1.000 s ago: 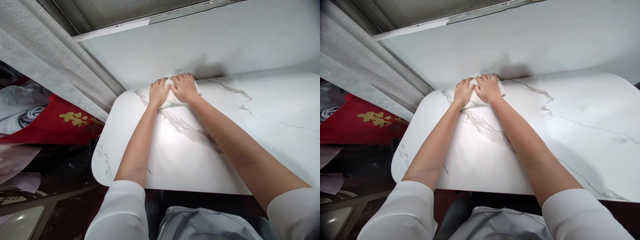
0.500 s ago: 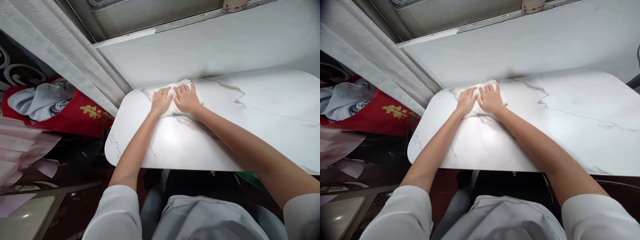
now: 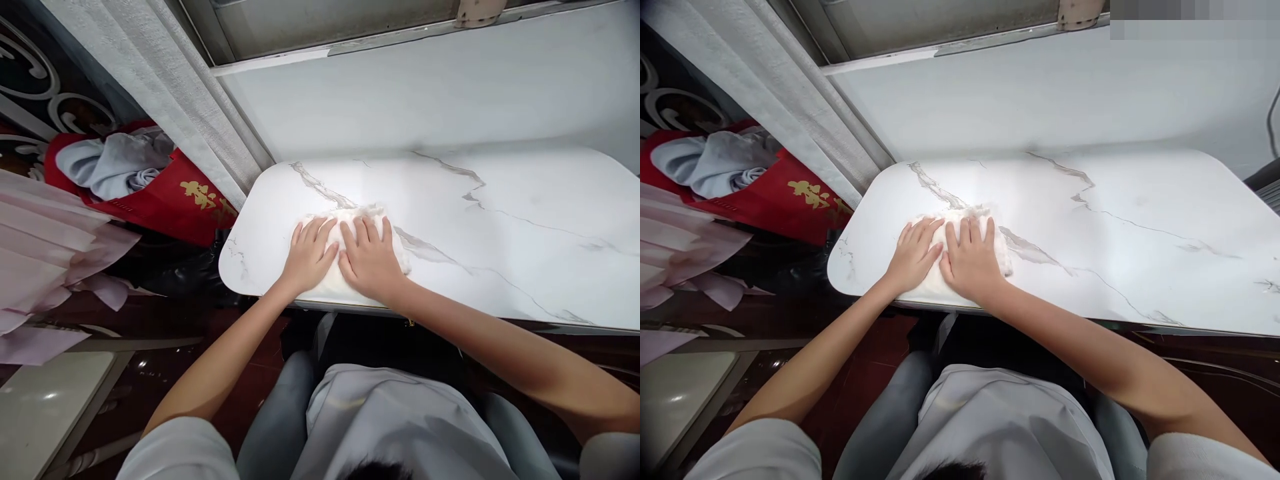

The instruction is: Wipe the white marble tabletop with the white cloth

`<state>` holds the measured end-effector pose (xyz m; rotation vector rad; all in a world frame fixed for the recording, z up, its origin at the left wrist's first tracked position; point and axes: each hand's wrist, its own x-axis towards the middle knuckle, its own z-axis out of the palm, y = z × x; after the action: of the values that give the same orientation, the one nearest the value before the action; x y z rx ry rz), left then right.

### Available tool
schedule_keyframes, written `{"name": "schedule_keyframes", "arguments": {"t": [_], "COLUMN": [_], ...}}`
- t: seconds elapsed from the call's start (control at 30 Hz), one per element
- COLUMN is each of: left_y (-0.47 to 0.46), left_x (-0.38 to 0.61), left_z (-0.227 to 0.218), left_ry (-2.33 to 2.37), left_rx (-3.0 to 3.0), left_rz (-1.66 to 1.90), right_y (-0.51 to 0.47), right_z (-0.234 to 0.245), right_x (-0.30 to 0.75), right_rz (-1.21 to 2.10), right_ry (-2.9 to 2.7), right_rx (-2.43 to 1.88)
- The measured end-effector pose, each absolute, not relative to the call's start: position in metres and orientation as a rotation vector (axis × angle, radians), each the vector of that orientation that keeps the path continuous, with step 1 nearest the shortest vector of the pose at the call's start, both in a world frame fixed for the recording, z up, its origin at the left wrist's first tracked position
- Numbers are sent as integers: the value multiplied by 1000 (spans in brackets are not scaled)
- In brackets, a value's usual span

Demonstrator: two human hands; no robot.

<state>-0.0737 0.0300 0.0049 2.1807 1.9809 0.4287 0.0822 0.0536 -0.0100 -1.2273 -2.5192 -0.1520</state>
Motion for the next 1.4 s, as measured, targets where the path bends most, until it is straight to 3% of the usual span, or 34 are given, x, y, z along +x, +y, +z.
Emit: {"name": "schedule_keyframes", "arguments": {"t": [0.27, 0.5, 1.4], "left_y": [-8, 8, 257], "left_x": [-74, -83, -192], "left_z": [5, 5, -17], "left_ry": [2006, 2018, 1953], "left_rx": [2185, 2124, 2060], "left_rz": [489, 527, 856], "right_y": [23, 51, 289], "right_z": [-6, 8, -32], "right_x": [86, 83, -25], "right_rz": [-79, 183, 17], "right_ry": [-2556, -2673, -2268], "right_rx": [-1147, -1125, -1326]}}
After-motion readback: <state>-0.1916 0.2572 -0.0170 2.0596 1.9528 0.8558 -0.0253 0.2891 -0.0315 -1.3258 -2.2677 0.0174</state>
